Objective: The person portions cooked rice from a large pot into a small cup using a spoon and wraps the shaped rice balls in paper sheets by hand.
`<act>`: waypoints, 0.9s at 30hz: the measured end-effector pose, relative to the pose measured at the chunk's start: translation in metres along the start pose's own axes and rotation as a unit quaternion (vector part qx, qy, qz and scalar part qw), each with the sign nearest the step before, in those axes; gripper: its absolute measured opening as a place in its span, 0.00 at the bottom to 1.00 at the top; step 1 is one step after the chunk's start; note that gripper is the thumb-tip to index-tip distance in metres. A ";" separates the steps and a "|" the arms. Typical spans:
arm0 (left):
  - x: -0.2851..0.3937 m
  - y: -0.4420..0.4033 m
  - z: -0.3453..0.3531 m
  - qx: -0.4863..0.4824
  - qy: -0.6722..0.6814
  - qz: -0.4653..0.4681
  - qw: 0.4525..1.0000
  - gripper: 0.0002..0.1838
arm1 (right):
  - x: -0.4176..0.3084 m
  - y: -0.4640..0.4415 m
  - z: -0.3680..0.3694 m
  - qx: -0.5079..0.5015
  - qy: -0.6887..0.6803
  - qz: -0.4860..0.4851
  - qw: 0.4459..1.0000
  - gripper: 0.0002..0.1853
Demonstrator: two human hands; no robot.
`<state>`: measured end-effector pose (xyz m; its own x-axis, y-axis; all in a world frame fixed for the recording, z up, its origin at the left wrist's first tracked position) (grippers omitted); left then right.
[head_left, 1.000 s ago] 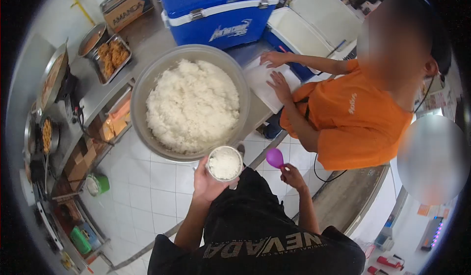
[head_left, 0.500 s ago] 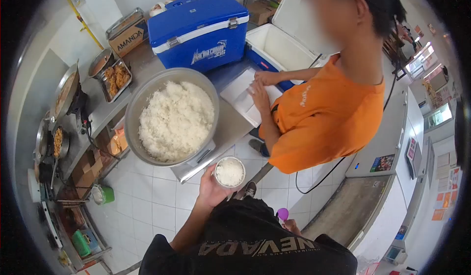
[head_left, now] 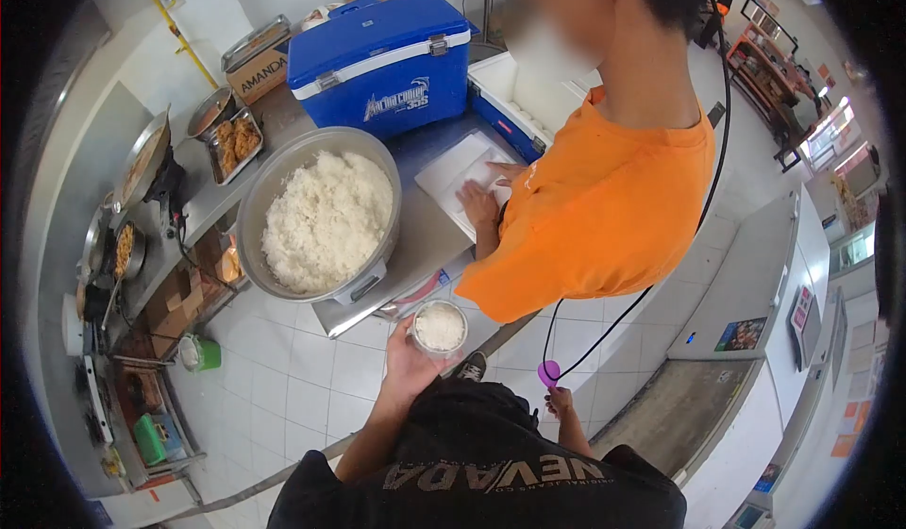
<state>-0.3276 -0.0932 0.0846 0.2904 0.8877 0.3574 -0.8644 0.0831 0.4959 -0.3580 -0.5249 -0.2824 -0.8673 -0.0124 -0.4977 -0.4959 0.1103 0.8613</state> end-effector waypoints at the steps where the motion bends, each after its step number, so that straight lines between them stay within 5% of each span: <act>1: 0.002 -0.005 0.000 -0.016 0.009 0.008 1.000 0.28 | 0.002 -0.001 0.001 0.002 0.000 0.011 1.000 0.15; 3: 0.007 -0.015 -0.002 -0.047 0.028 0.022 0.998 0.28 | 0.009 0.000 -0.002 0.011 0.026 0.020 0.999 0.23; 15: 0.044 -0.111 -0.042 -0.048 0.059 0.023 0.997 0.28 | 0.081 0.000 -0.030 0.067 -0.015 0.080 0.994 0.18; 27: 0.057 -0.207 -0.067 -0.038 0.094 0.037 0.994 0.29 | 0.031 0.020 -0.016 0.091 -0.047 0.052 0.993 0.16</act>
<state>-0.1599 -0.0291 -0.0504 0.1487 0.9610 0.2333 -0.9109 0.0413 0.4105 -0.3953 -0.5394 -0.2791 -0.9016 0.0998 -0.4210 -0.3795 0.2845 0.8803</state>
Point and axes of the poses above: each hand's wrist, its own y-axis away from the middle knuckle, its own z-axis out of the palm, x = y × z, the point moved 9 cm from there along -y, towards the middle knuckle, and after that the axes turned 15 degrees about -y, right-handed, at the moved point
